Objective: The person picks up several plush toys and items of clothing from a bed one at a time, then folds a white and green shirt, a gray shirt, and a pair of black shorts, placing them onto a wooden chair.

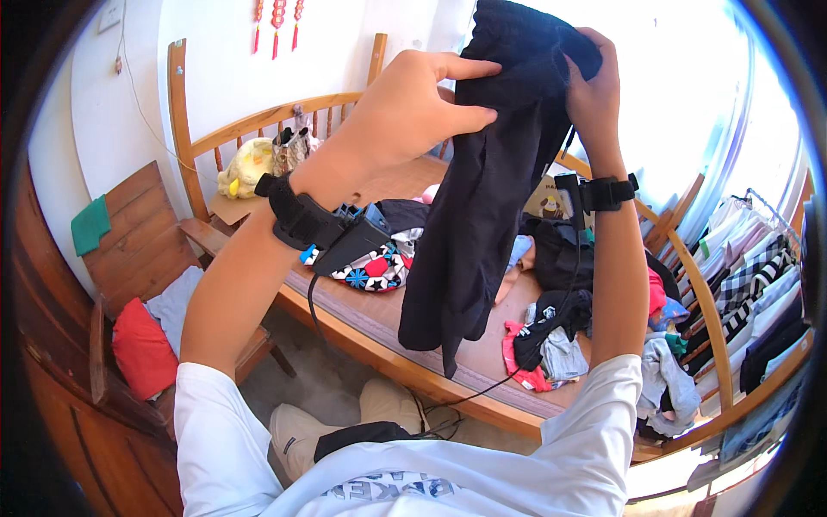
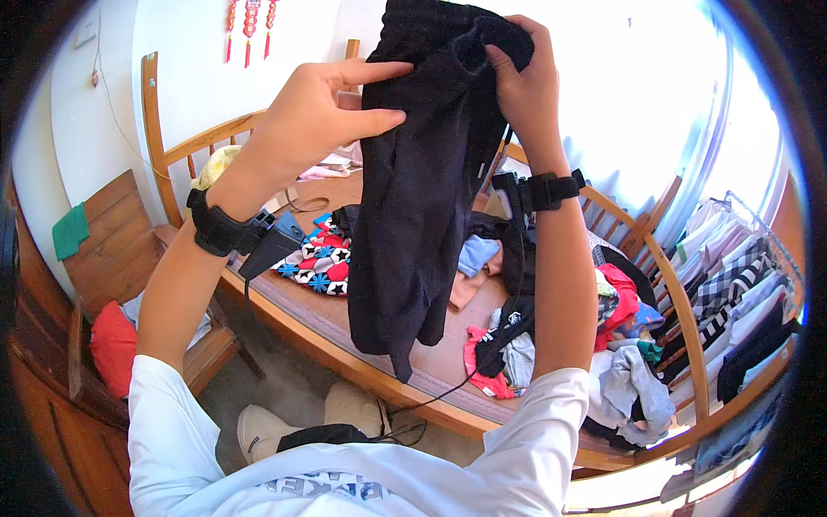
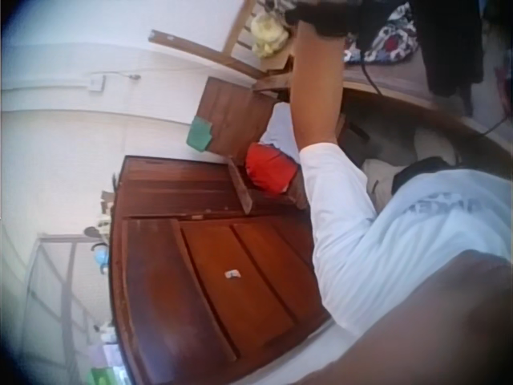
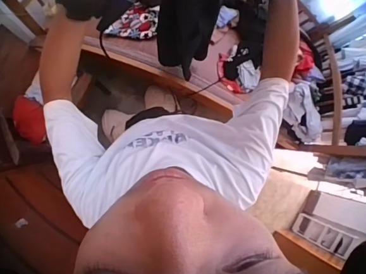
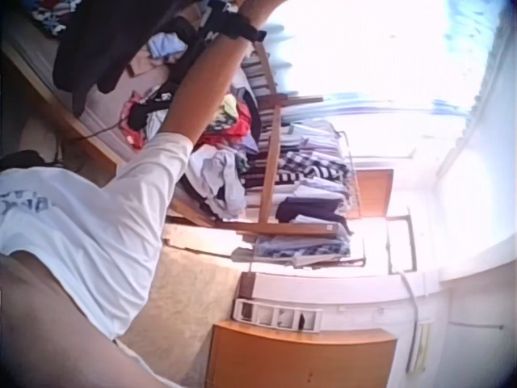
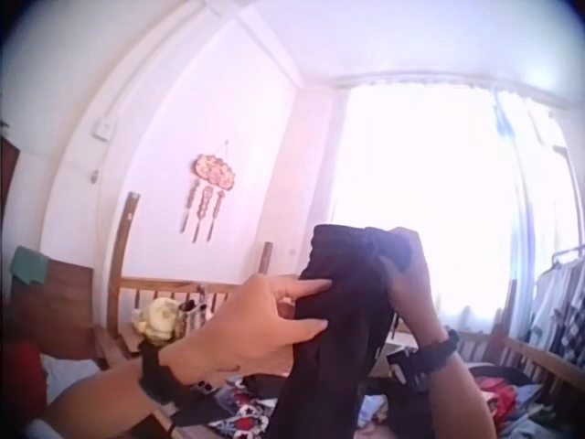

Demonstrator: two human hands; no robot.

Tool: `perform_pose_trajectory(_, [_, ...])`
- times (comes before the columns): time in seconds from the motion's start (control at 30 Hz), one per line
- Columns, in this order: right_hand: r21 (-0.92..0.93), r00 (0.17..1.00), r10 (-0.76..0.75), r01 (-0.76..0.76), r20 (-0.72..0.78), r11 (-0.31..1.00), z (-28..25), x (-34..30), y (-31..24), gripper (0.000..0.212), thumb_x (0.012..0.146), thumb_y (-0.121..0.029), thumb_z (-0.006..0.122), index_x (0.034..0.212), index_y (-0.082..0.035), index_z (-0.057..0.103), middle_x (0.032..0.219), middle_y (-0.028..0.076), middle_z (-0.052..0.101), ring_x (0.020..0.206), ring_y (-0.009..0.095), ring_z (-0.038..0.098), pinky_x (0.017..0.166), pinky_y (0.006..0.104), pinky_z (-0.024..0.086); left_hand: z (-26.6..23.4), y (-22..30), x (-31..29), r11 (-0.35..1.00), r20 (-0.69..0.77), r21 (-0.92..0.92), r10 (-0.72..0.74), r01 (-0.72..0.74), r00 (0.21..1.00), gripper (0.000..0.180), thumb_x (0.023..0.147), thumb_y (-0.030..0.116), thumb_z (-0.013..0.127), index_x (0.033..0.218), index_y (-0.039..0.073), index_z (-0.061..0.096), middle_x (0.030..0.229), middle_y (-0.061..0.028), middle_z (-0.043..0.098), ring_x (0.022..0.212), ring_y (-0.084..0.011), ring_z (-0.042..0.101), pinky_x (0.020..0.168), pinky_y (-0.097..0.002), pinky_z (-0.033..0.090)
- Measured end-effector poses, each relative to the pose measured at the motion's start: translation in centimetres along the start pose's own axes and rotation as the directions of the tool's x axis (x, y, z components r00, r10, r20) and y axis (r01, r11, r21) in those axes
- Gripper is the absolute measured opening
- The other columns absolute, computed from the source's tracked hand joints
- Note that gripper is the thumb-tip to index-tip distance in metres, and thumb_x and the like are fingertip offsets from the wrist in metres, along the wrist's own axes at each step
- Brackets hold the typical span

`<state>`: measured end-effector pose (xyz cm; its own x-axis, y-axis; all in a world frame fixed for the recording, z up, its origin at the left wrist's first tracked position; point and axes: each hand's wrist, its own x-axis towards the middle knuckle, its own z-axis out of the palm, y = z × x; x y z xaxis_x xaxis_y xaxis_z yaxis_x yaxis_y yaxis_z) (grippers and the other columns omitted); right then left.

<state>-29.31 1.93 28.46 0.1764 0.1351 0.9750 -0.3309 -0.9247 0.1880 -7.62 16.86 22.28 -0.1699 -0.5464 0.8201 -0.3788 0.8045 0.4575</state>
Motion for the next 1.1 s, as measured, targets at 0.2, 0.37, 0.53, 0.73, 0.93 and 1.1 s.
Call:
perform_pose_trajectory(0.2, [-0.09,0.999,-0.026,0.024,-0.028,0.996,0.0,-0.4,-0.6,0.038,0.089,-0.014,0.069,0.123,-0.007,0.054,0.113,0.013,0.064,0.107,0.026,0.062,0.095,0.0351,0.049,-0.1,-1.1,-0.1,0.923,-0.142,0.371,0.169,-0.106,0.975,0.043,0.082,0.012,0.074,0.122,0.0,0.065,0.075,-0.0068,0.068,0.058,-0.0056,0.056,0.055,-0.0195,0.044])
perform_pose_trajectory(0.37, [-0.051,0.999,-0.029,0.027,-0.035,0.998,0.2,0.1,-2.2,0.036,0.088,-0.015,0.071,0.12,-0.007,0.057,0.111,0.012,0.066,0.104,0.026,0.064,0.094,0.0348,0.049,-0.1,-2.3,0.0,0.86,-0.217,0.493,0.266,-0.13,0.939,0.045,0.08,0.017,0.078,0.119,-0.001,0.066,0.078,-0.0072,0.067,0.06,-0.0062,0.052,0.055,-0.0199,0.041])
perform_pose_trajectory(0.53, [-0.014,0.999,0.023,-0.023,-0.033,1.0,0.9,-0.1,-2.3,0.037,0.087,-0.016,0.072,0.121,-0.008,0.057,0.111,0.012,0.067,0.104,0.025,0.064,0.094,0.0347,0.05,-0.5,-2.4,-0.3,0.891,-0.264,0.432,0.272,-0.138,0.925,0.046,0.078,0.021,0.08,0.115,-0.002,0.068,0.084,-0.0078,0.068,0.067,-0.008,0.054,0.06,-0.0206,0.044])
perform_pose_trajectory(0.73, [0.012,0.996,0.082,-0.082,-0.028,0.997,2.6,-0.7,-3.0,0.037,0.087,-0.016,0.072,0.121,-0.009,0.058,0.112,0.013,0.067,0.105,0.026,0.065,0.094,0.035,0.05,-1.2,-2.6,-1.0,0.908,-0.301,0.409,0.229,-0.092,0.926,0.047,0.077,0.023,0.081,0.114,-0.004,0.068,0.086,-0.0081,0.069,0.068,-0.0085,0.056,0.06,-0.02,0.044])
perform_pose_trajectory(0.93, [0.041,0.993,0.118,-0.117,-0.023,0.992,4.1,-1.3,-3.0,0.037,0.086,-0.016,0.072,0.12,-0.009,0.059,0.111,0.013,0.068,0.103,0.027,0.065,0.094,0.0355,0.05,-1.7,-3.8,-1.5,0.903,-0.308,0.422,0.226,-0.08,0.924,0.046,0.079,0.023,0.08,0.112,-0.006,0.068,0.084,-0.0094,0.069,0.073,-0.0101,0.061,0.067,-0.02,0.048])
perform_pose_trajectory(1.1, [0.059,0.986,0.16,-0.157,-0.05,0.986,4.9,-1.5,-3.5,0.036,0.083,-0.014,0.074,0.116,-0.009,0.062,0.102,0.014,0.07,0.097,0.027,0.068,0.089,0.0352,0.051,-1.8,-5.2,-1.5,0.977,-0.322,0.215,0.072,-0.001,0.944,0.051,0.081,0.021,0.078,0.119,-0.007,0.058,0.1,-0.011,0.066,0.082,-0.0131,0.063,0.073,-0.0233,0.052])
